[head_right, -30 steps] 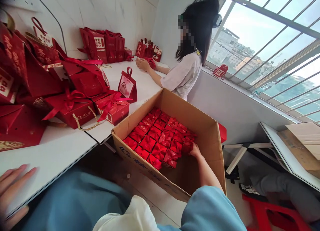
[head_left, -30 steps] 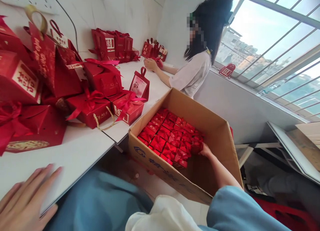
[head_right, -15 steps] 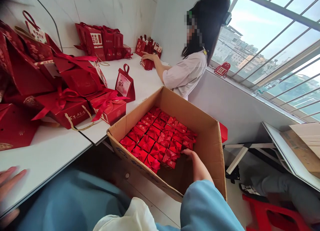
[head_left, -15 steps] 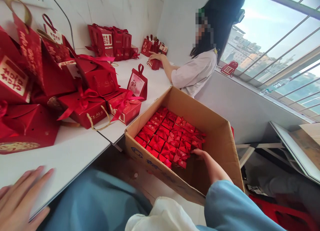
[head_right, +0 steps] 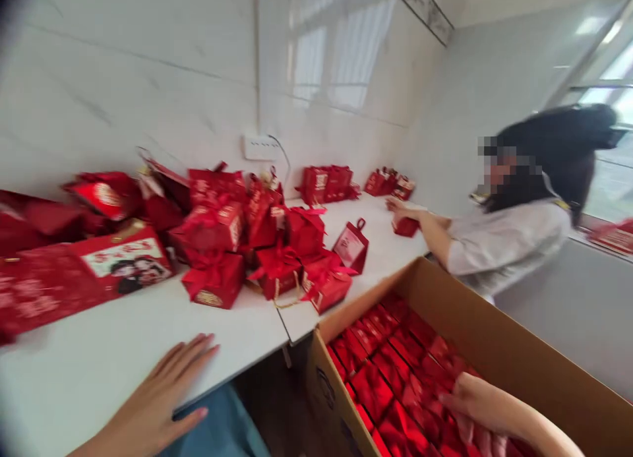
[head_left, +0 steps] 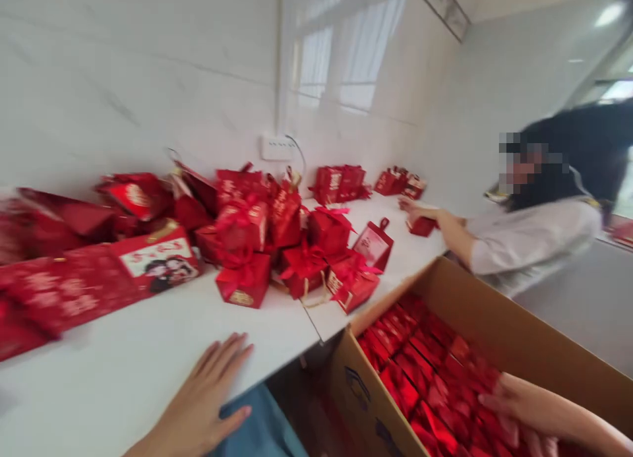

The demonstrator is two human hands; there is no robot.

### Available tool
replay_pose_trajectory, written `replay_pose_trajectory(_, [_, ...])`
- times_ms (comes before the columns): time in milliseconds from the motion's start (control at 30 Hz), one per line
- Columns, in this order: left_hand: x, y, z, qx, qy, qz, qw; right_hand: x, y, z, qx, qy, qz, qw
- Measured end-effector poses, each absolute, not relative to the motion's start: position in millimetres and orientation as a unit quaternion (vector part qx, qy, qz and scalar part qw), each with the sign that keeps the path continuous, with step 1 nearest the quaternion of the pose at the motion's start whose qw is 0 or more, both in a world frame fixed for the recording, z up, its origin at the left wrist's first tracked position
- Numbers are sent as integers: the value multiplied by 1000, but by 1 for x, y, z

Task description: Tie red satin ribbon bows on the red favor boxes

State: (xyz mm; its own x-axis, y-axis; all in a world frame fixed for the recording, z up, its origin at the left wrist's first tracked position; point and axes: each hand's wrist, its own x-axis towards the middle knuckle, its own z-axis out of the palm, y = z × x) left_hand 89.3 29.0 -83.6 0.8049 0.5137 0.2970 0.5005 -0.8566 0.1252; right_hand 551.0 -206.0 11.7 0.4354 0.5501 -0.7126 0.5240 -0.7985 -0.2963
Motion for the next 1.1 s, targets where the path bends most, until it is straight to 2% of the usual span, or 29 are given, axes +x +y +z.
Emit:
replay_pose_trajectory(67, [92, 23, -67, 938, 300, 150, 90, 527, -174, 39, -825, -368, 427, -40])
replay_pose_trajectory(133, [95, 14, -49, 908, 351, 160, 163, 495, -141, 66, -793, -454, 403, -44])
replay_pose_trajectory(200, [95, 5, -32, 875, 386, 192, 222, 459, -108, 89, -758, -561, 334, -10])
replay_pose_trajectory(267, [87, -1, -19, 847, 409, 245, 235, 418, -77, 102, -704, -657, 269, 0])
replay_pose_trajectory(367, [51, -4, -10, 806, 447, 352, 162, 350, -40, 105, -614, -748, 248, -45])
replay_pose_trajectory(533, [-41, -5, -7, 685, 517, 507, -86, 247, -4, 95, -477, -836, 259, -81])
replay_pose_trajectory(633, [-92, -6, -10, 582, 568, 554, -179, 200, 7, 89, -431, -854, 280, -87])
replay_pose_trajectory(700, [-123, -5, -16, 524, 614, 564, -175, 174, 9, 83, -408, -860, 298, -76])
replay_pose_trajectory(900, [-188, 12, -41, 500, 713, 491, 11, 132, -7, 47, -343, -842, 416, -42])
replay_pose_trajectory(1000, [-199, 20, -49, 539, 700, 469, 12, 140, -16, 30, -349, -809, 470, -57])
replay_pose_trajectory(1100, [-204, 25, -54, 564, 689, 454, -18, 164, -23, 21, -407, -782, 471, -25])
